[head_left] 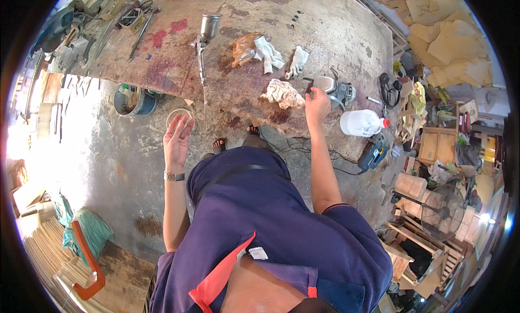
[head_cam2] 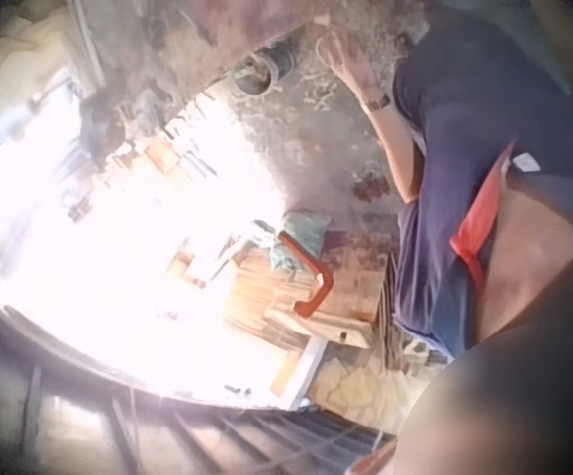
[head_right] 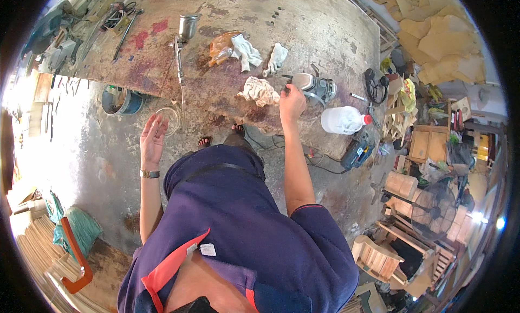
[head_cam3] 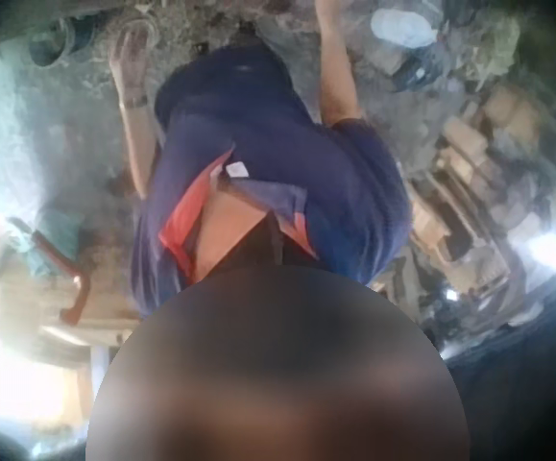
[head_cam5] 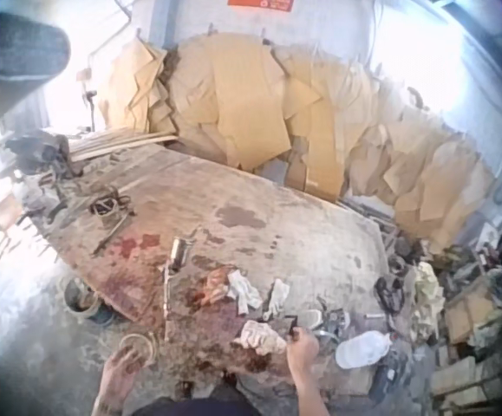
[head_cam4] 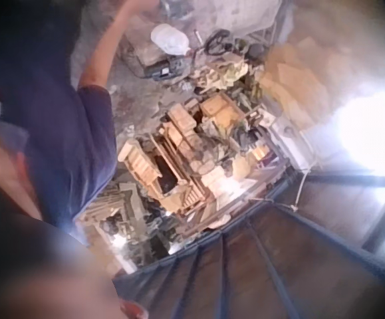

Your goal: The person wipes a curved wooden piece with a cloth, then puts on a plastic glove and uses a spray gun to apply a finish to the same piece. The person holds the piece by a wire while spraying.

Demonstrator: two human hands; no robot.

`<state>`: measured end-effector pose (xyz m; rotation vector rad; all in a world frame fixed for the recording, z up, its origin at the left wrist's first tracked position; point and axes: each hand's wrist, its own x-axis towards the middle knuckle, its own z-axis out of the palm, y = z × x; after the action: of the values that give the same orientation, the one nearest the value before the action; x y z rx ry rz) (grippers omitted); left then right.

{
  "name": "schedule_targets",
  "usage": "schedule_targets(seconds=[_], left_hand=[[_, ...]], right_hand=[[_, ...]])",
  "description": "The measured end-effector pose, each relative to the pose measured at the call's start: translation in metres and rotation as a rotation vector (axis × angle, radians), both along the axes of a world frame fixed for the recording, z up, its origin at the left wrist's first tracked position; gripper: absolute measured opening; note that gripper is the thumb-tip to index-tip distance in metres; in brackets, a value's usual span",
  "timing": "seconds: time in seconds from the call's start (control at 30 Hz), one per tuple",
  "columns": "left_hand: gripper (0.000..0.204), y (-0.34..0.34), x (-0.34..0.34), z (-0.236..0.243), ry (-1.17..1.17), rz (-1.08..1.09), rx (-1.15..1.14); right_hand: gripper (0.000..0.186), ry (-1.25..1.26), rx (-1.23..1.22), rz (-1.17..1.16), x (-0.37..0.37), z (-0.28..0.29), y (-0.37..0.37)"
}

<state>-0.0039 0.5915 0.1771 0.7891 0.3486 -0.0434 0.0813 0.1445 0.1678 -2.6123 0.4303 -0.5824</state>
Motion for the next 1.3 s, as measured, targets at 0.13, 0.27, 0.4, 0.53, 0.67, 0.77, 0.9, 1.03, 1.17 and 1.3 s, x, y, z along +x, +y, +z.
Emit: schedule_targets(seconds=[0.13,0.27,0.4,0.53,0.67,0.77,0.9,1.03,1.17,1.3], left_hand=[[0.030,-0.039,0.017,0.006,0.159,0.091,0.111],[0.028,-0.099,0.043,0.030,0.082,0.136,0.162],[0.028,-0.136,0.058,0.056,0.004,0.087,0.342],[0.030,-0.134,0.051,0.073,0.359,0.046,0.614],[0.043,-0.133,0.043,0.075,0.139,0.144,0.493],[0.056,-0.135,0.039,0.073,0.040,0.175,0.493],[0.051,-0.123,0.028,0.076,0.071,0.239,0.502],[0.044,-0.100,0.005,0.078,0.113,0.247,0.558],[0.041,-0.083,-0.020,0.076,0.159,0.235,0.628],[0.040,-0.065,-0.044,0.080,0.165,0.296,0.688]], right_hand=[[0.028,-0.054,-0.009,0.092,0.047,0.003,-0.030],[0.034,0.003,0.224,0.192,0.113,-0.021,-0.045],[0.048,0.094,-0.021,0.165,0.168,-0.061,-0.032],[0.032,0.298,0.105,0.203,0.193,-0.069,-0.027],[0.015,0.089,0.806,0.446,0.182,-0.052,-0.003],[0.011,-0.016,0.930,0.469,0.164,-0.036,0.010],[0.027,0.008,0.064,0.157,0.165,-0.017,0.002],[0.046,-0.031,-0.056,0.409,0.193,-0.024,0.028],[0.042,0.065,-0.169,0.807,0.227,-0.053,0.106],[0.018,0.060,-0.171,0.930,0.239,-0.049,0.157]])
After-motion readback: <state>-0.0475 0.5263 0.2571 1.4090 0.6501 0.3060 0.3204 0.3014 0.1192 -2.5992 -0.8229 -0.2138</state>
